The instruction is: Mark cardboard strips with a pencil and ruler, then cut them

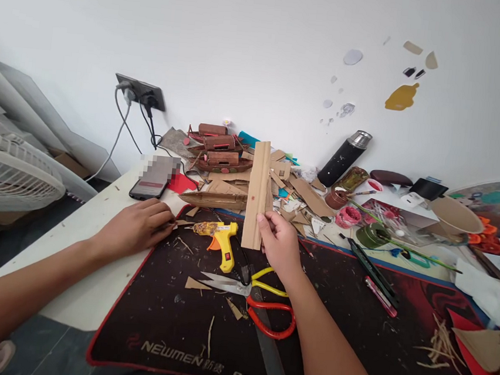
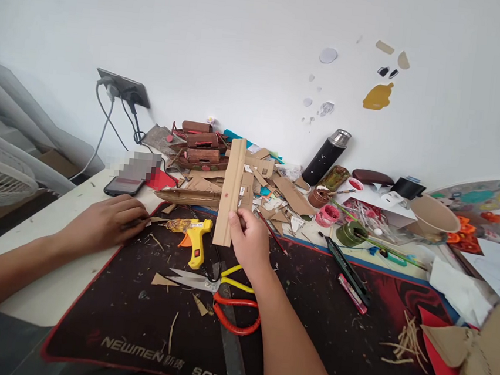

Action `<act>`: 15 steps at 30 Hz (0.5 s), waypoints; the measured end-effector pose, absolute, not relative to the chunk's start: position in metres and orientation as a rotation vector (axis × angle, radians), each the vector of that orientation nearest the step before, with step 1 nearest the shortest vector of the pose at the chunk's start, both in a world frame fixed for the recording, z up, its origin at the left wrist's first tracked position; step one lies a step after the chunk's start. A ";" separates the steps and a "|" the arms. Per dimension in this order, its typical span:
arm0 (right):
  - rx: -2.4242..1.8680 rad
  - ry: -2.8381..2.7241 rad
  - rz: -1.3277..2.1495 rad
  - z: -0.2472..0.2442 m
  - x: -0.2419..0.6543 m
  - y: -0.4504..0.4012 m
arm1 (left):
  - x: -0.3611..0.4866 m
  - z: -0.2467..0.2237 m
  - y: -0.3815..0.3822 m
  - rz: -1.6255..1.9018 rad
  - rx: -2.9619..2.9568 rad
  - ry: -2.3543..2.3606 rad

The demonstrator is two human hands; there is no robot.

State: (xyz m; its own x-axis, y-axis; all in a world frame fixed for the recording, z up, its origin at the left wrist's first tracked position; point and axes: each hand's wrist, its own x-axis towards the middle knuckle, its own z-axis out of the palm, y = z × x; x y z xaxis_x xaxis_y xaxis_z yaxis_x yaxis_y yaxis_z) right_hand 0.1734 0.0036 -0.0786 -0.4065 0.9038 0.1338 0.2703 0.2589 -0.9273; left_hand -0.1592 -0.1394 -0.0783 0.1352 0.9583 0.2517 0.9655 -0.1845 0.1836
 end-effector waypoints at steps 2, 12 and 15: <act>-1.063 -1.824 1.154 -0.079 0.173 0.004 | -0.161 -0.077 -0.136 -0.480 -2.346 -2.006; -1.016 -1.797 1.162 -0.072 0.170 0.001 | -0.155 -0.052 -0.109 -0.701 -1.948 -2.306; -1.015 -1.781 1.172 -0.072 0.170 0.001 | -0.144 -0.028 -0.074 -0.794 -1.855 -2.363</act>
State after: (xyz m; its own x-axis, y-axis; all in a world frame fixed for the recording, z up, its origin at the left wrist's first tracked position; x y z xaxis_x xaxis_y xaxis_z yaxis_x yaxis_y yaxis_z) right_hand 0.1704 0.0007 -0.0718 -0.3945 0.9038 0.1661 0.2051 0.2628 -0.9428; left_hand -0.1437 -0.0736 -0.0283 -0.2871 0.8989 0.3309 0.9163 0.1570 0.3684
